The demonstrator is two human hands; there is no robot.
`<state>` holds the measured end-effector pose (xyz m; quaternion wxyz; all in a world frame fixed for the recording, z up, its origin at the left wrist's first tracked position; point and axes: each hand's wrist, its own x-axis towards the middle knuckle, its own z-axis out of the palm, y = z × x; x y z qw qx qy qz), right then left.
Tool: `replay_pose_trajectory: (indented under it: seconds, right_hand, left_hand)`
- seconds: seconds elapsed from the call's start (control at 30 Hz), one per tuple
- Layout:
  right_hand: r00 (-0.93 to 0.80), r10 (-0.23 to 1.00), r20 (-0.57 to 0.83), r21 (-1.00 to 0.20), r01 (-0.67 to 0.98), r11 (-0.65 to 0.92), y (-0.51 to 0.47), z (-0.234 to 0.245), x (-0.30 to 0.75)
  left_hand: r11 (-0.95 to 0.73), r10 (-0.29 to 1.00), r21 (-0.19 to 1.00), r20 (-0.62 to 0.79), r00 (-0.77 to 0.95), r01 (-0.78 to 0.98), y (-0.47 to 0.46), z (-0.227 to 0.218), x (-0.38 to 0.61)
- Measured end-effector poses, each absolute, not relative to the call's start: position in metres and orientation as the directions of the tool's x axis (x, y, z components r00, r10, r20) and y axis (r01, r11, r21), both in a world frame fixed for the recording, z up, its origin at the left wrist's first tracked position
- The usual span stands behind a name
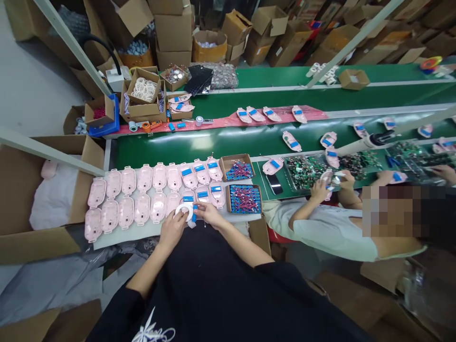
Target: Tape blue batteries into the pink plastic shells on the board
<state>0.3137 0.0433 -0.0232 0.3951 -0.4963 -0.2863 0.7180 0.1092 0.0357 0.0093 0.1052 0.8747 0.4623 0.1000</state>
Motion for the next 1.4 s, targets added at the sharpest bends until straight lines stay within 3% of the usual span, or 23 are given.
replay_pose_trajectory:
  seconds: [0.07, 0.13, 0.33, 0.5, 0.6, 0.67, 0.73, 0.77, 0.87, 0.97, 1.2, 1.4]
  right_hand:
    - [-0.142, 0.83, -0.54, -0.729, -0.415, -0.545, 0.041, -0.032, 0.302]
    - [-0.145, 0.809, -0.569, -0.695, -0.441, -0.568, 0.043, -0.036, 0.298]
    - [-0.426, 0.667, -0.612, -0.663, -0.183, -0.726, 0.068, -0.041, 0.3]
    - [-0.144, 0.766, -0.627, -0.642, -0.461, -0.612, 0.073, -0.064, 0.246]
    - [0.034, 0.791, -0.61, -0.71, -0.466, -0.528, 0.084, -0.08, 0.227]
    - [0.188, 0.791, -0.581, -0.8, -0.312, -0.513, 0.103, -0.088, 0.231]
    - [0.237, 0.831, -0.504, -0.854, 0.005, -0.52, 0.124, -0.095, 0.238]
    - [0.181, 0.867, -0.463, -0.844, 0.207, -0.494, 0.132, -0.099, 0.24]
    - [-0.13, 0.888, -0.441, -0.67, 0.706, -0.229, 0.146, -0.109, 0.233]
    - [-0.245, 0.833, -0.496, -0.518, 0.854, -0.057, 0.149, -0.119, 0.21]
    - [-0.195, 0.85, -0.49, -0.485, 0.871, -0.08, 0.151, -0.138, 0.168]
    - [-0.208, 0.885, -0.417, -0.815, 0.516, -0.263, 0.15, -0.131, 0.151]
  left_hand:
    - [-0.519, 0.847, 0.281, 0.042, 0.529, 0.808, 0.035, 0.007, 0.108]
    - [-0.491, 0.858, 0.282, -0.004, 0.513, 0.824, 0.034, 0.006, 0.103]
    - [-0.523, 0.827, 0.296, -0.052, 0.56, 0.8, 0.03, 0.001, 0.081]
    - [-0.343, 0.916, 0.275, -0.113, 0.385, 0.898, 0.034, -0.005, 0.065]
    - [-0.333, 0.91, 0.277, -0.157, 0.384, 0.901, 0.032, -0.009, 0.047]
    - [-0.37, 0.892, 0.3, -0.151, 0.427, 0.879, 0.027, -0.011, 0.028]
    - [-0.359, 0.901, 0.306, -0.135, 0.413, 0.882, 0.021, -0.015, 0.005]
    - [-0.332, 0.914, 0.303, -0.129, 0.384, 0.893, 0.017, -0.017, -0.007]
    - [-0.229, 0.954, 0.286, -0.121, 0.273, 0.93, 0.008, -0.024, -0.042]
    - [-0.188, 0.969, 0.288, -0.103, 0.226, 0.939, 0.003, -0.03, -0.067]
    - [-0.182, 0.962, 0.321, -0.137, 0.236, 0.929, -0.007, -0.033, -0.087]
    - [-0.162, 0.943, 0.395, -0.209, 0.26, 0.904, -0.004, -0.033, -0.082]
